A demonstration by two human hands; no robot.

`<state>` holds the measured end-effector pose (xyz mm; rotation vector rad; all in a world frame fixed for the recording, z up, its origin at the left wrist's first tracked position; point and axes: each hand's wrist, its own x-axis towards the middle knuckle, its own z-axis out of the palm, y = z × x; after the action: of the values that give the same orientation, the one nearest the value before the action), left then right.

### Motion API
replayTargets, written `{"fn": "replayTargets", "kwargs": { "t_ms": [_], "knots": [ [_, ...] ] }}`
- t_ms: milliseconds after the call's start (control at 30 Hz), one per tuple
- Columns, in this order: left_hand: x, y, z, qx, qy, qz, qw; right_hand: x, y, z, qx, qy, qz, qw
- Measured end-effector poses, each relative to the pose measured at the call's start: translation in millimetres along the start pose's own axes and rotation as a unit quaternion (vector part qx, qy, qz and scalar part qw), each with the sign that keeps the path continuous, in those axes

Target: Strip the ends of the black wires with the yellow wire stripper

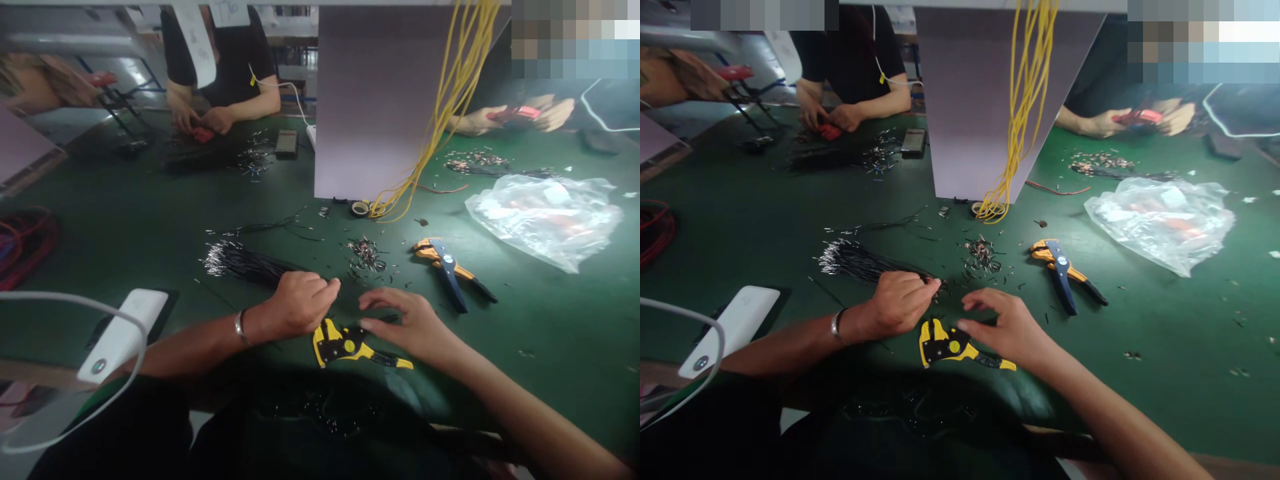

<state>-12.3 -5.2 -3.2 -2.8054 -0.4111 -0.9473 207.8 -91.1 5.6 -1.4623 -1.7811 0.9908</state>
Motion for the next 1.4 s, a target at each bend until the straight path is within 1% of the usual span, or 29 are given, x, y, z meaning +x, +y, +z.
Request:
{"fn": "replayTargets", "kwargs": {
  "t_ms": [67,200,300,400,500,567,667,767,867,933,1067,1167,1300,1400],
  "knots": [
    [1,2,-1.0,-0.002,-0.003,0.02,1.0,9,-3,-1,0.074,0.014,0.028,0.997],
    [4,4,-3.8,-0.003,-0.006,0.039,0.999,24,-12,2,0.101,0.012,0.028,0.994],
    [4,4,-4.6,-0.007,-0.005,0.041,0.999,27,-15,3,0.155,-0.001,0.021,0.988],
    [4,3,-4.8,-0.015,-0.009,0.04,0.999,24,-12,3,0.243,-0.027,0.03,0.969],
    [4,2,-5.2,-0.025,0.006,0.035,0.999,20,-5,4,0.318,-0.04,0.054,0.946],
    [4,2,-5.2,-0.031,0.019,0.035,0.999,17,0,5,0.339,-0.039,0.064,0.938],
    [3,1,-4.7,-0.033,0.027,0.039,0.998,15,2,6,0.345,-0.027,0.067,0.936],
    [3,2,-3.8,-0.043,0.025,0.033,0.998,13,-2,4,0.303,-0.014,0.054,0.951],
    [3,3,-3.4,-0.081,-0.001,-0.005,0.997,12,-5,2,0.219,0.006,0.006,0.976],
    [4,3,-3.7,-0.115,-0.012,-0.038,0.993,11,-5,2,0.169,0.021,-0.035,0.985],
    [8,2,-4.7,-0.187,0.009,-0.094,0.978,11,-2,4,0.107,0.043,-0.085,0.99],
    [12,3,-6.2,-0.228,0.012,-0.129,0.965,12,-2,5,0.11,0.054,-0.092,0.988],
    [15,5,-10.6,-0.273,-0.032,-0.202,0.94,13,-3,6,0.158,0.051,-0.088,0.982],
    [17,6,-13.9,-0.302,-0.063,-0.249,0.918,14,-5,9,0.195,0.054,-0.056,0.978]
  ]
}}
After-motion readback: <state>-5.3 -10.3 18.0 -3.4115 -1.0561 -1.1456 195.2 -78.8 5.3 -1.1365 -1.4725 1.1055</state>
